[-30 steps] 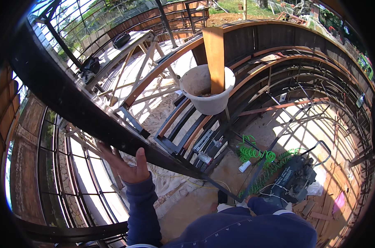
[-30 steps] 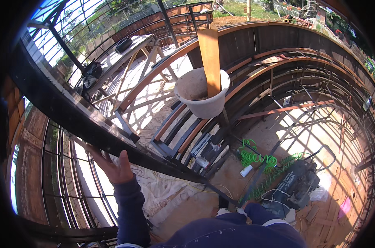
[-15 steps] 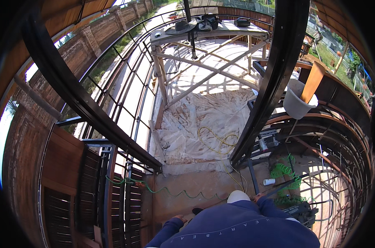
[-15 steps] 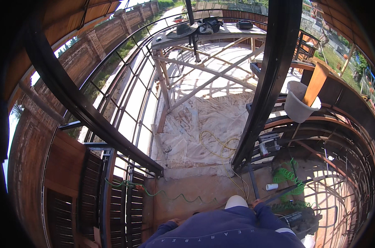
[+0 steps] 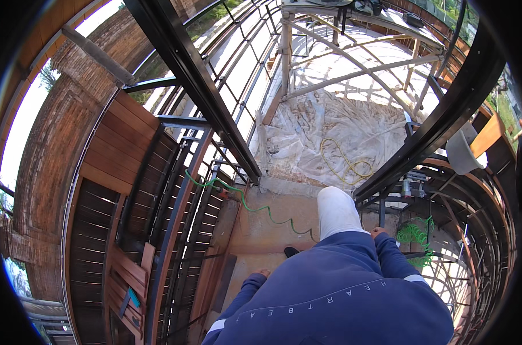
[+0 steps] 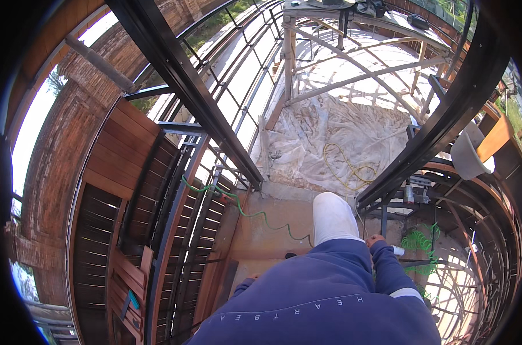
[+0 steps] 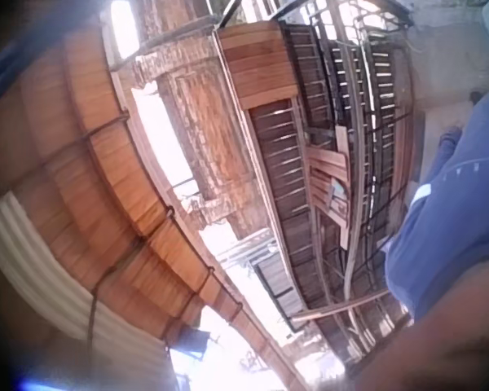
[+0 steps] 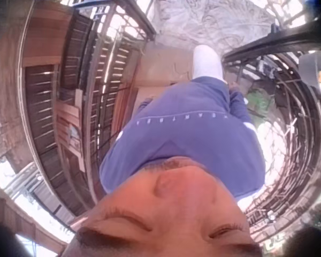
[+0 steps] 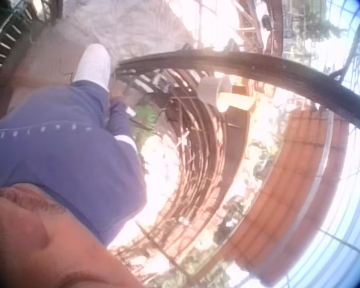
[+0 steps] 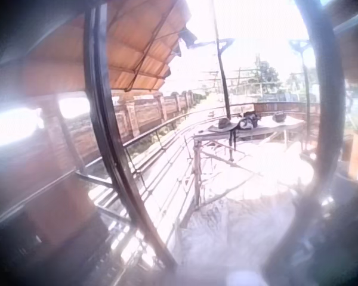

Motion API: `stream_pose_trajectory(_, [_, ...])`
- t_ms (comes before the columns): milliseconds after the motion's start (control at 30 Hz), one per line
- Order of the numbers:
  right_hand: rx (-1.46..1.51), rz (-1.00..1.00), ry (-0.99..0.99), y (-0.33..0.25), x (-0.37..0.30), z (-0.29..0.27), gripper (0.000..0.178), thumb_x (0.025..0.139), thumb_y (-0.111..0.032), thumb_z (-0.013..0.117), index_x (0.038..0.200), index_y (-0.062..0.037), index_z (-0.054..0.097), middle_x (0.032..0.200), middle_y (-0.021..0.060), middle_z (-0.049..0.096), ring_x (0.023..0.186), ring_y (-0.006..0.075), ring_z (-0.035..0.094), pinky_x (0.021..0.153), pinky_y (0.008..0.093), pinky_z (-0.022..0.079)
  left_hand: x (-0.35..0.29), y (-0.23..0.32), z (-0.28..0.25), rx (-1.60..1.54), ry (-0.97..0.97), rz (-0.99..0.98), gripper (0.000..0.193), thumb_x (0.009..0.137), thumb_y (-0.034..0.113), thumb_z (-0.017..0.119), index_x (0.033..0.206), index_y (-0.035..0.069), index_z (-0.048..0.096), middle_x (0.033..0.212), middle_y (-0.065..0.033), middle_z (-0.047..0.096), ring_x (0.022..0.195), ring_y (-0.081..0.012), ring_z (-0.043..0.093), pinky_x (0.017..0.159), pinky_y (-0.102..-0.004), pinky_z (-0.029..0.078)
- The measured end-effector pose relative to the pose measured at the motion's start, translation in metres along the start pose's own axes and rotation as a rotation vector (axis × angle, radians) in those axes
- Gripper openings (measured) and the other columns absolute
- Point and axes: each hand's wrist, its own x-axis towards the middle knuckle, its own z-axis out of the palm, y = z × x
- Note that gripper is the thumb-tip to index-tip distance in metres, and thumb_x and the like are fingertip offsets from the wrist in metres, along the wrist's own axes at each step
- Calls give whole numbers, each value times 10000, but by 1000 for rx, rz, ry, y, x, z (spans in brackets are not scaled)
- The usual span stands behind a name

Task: The person aligns wooden planks on a curved frame using a square, secures them with a nail gun and a drill, and retrieves an axe and a screwdriver from a backpack.

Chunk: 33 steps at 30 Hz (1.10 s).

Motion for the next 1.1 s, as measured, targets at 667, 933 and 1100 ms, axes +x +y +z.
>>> stream_pose_trajectory(667, [-144, -239, -176, -214, 354, -64, 382, 766, -398, 641, 954, -80, 739, 976, 182, 711, 948, 329, 676, 876, 402, 524, 87, 176, -88, -370, 226, -327, 357, 904, 211, 638, 1172, -24, 615, 942, -120, 691, 790, -199, 663, 724, -332, 553])
stream_pose_trajectory(933, [-424, -326, -310, -266, 479, -103, 345, 811, -392, 604, 993, -128, 732, 995, 131, 722, 923, 310, 684, 846, 418, 533, 229, 399, -252, -571, 449, -102, 354, 895, 195, 640, 1167, -31, 620, 934, -119, 689, 768, -193, 664, 708, -328, 555])
stream_pose_trajectory(1100, [-904, -565, -568, -246, 519, -109, 400, 870, -306, 531, 1236, -189, 641, 1149, 116, 678, 1052, 331, 651, 920, 476, 501, 305, 515, -365, -558, 459, -77, 386, 875, 201, 649, 1171, -46, 615, 928, -125, 692, 721, -181, 659, 674, -313, 546])
